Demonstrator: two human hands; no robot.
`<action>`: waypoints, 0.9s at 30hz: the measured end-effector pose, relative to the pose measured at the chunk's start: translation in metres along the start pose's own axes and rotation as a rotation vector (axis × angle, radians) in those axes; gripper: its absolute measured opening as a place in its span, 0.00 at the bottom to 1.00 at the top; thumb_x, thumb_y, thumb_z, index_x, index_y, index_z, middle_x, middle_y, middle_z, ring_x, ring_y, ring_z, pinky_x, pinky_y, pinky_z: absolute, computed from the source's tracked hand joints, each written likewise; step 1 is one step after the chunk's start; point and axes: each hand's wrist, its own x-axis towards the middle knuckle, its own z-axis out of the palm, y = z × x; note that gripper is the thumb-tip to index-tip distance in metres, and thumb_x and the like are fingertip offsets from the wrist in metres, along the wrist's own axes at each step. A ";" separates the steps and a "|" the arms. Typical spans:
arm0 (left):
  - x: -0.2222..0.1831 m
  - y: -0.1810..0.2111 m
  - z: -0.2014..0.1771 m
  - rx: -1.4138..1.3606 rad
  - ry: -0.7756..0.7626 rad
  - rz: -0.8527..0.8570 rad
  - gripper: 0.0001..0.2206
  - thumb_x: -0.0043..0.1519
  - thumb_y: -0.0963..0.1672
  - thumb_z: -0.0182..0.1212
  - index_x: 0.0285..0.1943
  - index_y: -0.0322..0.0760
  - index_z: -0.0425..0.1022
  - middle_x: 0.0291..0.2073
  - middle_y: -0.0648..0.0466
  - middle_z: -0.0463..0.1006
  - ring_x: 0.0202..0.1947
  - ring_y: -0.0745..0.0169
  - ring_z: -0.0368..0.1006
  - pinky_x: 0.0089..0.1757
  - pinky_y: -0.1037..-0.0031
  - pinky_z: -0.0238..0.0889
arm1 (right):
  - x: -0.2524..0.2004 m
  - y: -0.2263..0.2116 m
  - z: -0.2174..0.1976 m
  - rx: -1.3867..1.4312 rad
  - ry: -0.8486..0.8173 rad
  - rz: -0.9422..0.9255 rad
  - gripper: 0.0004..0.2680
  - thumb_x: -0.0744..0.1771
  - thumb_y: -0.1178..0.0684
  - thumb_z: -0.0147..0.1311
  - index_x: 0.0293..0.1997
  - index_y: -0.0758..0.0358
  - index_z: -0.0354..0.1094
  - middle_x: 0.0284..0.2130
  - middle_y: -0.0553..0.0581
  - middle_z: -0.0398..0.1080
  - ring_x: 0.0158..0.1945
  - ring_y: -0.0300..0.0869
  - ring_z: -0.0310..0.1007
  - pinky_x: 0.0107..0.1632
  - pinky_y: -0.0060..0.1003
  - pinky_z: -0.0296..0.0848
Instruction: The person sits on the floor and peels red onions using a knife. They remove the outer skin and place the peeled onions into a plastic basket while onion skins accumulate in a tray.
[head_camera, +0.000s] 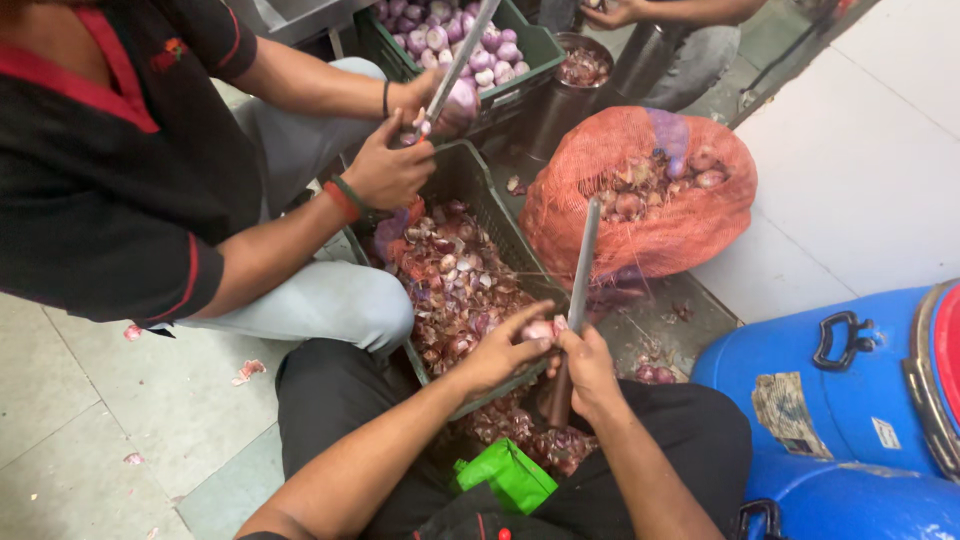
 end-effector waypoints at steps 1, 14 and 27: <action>0.004 0.001 0.000 0.186 0.050 0.155 0.33 0.59 0.40 0.65 0.75 0.37 0.59 0.51 0.48 0.76 0.48 0.56 0.74 0.49 0.69 0.69 | 0.001 -0.002 0.002 -0.022 0.013 -0.024 0.06 0.67 0.55 0.53 0.46 0.62 0.67 0.25 0.50 0.68 0.20 0.35 0.64 0.22 0.31 0.66; 0.017 -0.006 -0.046 -0.343 0.220 0.097 0.19 0.70 0.51 0.54 0.61 0.34 0.70 0.49 0.47 0.80 0.50 0.51 0.78 0.50 0.57 0.74 | -0.012 -0.023 0.001 -0.066 0.040 -0.084 0.05 0.65 0.63 0.51 0.43 0.66 0.65 0.27 0.52 0.67 0.22 0.35 0.65 0.24 0.32 0.67; 0.029 -0.006 -0.059 -0.289 0.332 0.004 0.20 0.68 0.56 0.49 0.63 0.50 0.69 0.52 0.58 0.75 0.45 0.61 0.75 0.47 0.57 0.74 | -0.012 -0.039 -0.006 -0.088 0.082 -0.185 0.04 0.66 0.60 0.52 0.43 0.64 0.64 0.27 0.54 0.67 0.20 0.36 0.65 0.22 0.33 0.67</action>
